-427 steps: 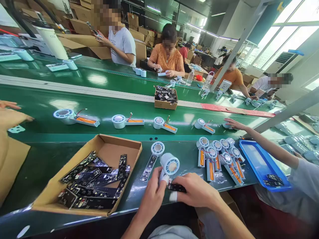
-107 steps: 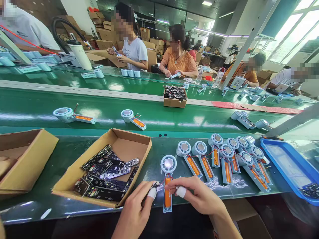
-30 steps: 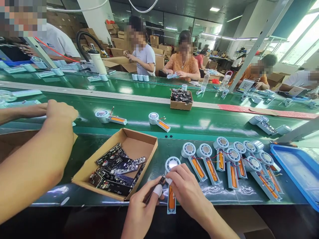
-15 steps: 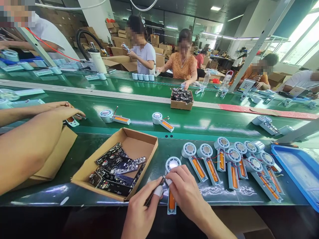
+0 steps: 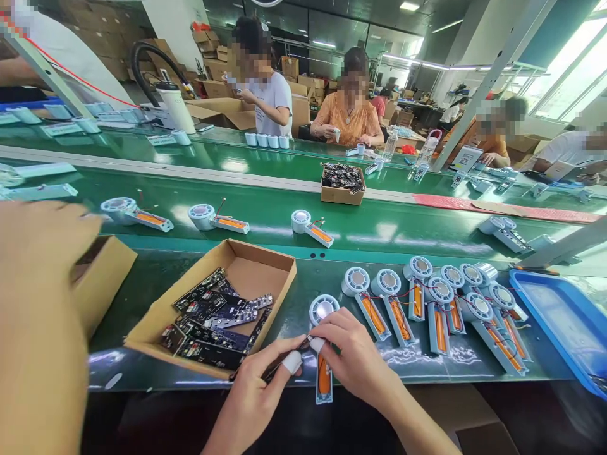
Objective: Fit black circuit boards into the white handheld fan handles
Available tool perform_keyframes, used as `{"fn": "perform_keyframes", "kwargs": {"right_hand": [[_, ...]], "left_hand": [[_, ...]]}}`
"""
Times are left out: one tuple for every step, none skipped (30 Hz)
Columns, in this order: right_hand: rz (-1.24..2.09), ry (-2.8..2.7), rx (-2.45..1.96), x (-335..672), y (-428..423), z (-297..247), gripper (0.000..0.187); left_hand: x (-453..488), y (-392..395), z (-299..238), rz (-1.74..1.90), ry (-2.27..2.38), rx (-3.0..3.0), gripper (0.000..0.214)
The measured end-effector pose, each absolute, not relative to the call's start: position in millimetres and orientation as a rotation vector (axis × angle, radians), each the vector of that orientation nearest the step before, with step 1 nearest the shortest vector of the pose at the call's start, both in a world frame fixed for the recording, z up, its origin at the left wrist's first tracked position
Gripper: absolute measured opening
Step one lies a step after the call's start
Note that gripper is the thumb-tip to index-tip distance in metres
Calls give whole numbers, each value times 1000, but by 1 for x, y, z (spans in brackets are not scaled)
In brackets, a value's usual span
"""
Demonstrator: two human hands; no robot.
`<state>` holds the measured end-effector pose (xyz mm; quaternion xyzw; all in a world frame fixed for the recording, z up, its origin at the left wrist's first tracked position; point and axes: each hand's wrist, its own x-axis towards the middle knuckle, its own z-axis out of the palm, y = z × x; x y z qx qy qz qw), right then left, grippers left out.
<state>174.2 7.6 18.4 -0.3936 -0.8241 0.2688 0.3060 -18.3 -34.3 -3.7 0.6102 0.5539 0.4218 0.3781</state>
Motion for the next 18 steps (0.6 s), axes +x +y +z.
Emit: {"fn": "perform_keyframes", "kwargs": {"right_hand": [[713,-2170,-1057,176,6,20,21],[709,-2152,-1087,179,3,22,22],[691,-2131,-1133,182,-1,23,22],[661,-2121,-1196,186,-5,24,22],[620,-2133,-1268,190,-9,25,21],[578,-2170,-1339,192,-14,25,21],[545,-2223,-1396,194,-18,24,21],[524,-2282,-1436,193,-23,23,20],[511,-2332,-1463,191,-26,21,19],[499,-2366,-1483,188,-29,18,20],[484,-2392,-1496,184,-32,15,20],[464,-2416,-1508,179,-34,12,21],[435,-2442,-1520,175,-34,10,21],[404,-2469,-1531,172,-34,7,23],[370,-2490,-1542,170,-34,6,24],[346,-2500,-1550,170,-33,6,24],[337,-2497,-1556,171,-31,8,23],[355,-2484,-1557,174,-30,10,22]], "left_hand": [[-18,-35,-5,1059,1426,1540,27],[-19,-35,-7,1045,1438,1525,29],[-19,-36,-9,1037,1454,1517,31],[-19,-36,-11,1031,1470,1514,34],[-19,-37,-13,1027,1484,1510,36],[-18,-38,-15,1022,1492,1500,38],[-18,-39,-17,1016,1491,1485,39],[-17,-40,-18,1010,1482,1469,40],[-16,-41,-20,1003,1475,1457,41],[-15,-42,-20,997,1475,1454,42],[-14,-42,-21,990,1481,1466,42],[-13,-42,-21,982,1491,1495,42],[-12,-42,-21,976,1506,1538,42],[-11,-42,-21,975,1525,1591,42],[-11,-41,-21,981,1548,1652,42],[-12,-40,-22,993,1570,1717,41],[-12,-40,-23,1001,1589,1782,41],[-13,-39,-24,1007,1607,1841,42]]}}
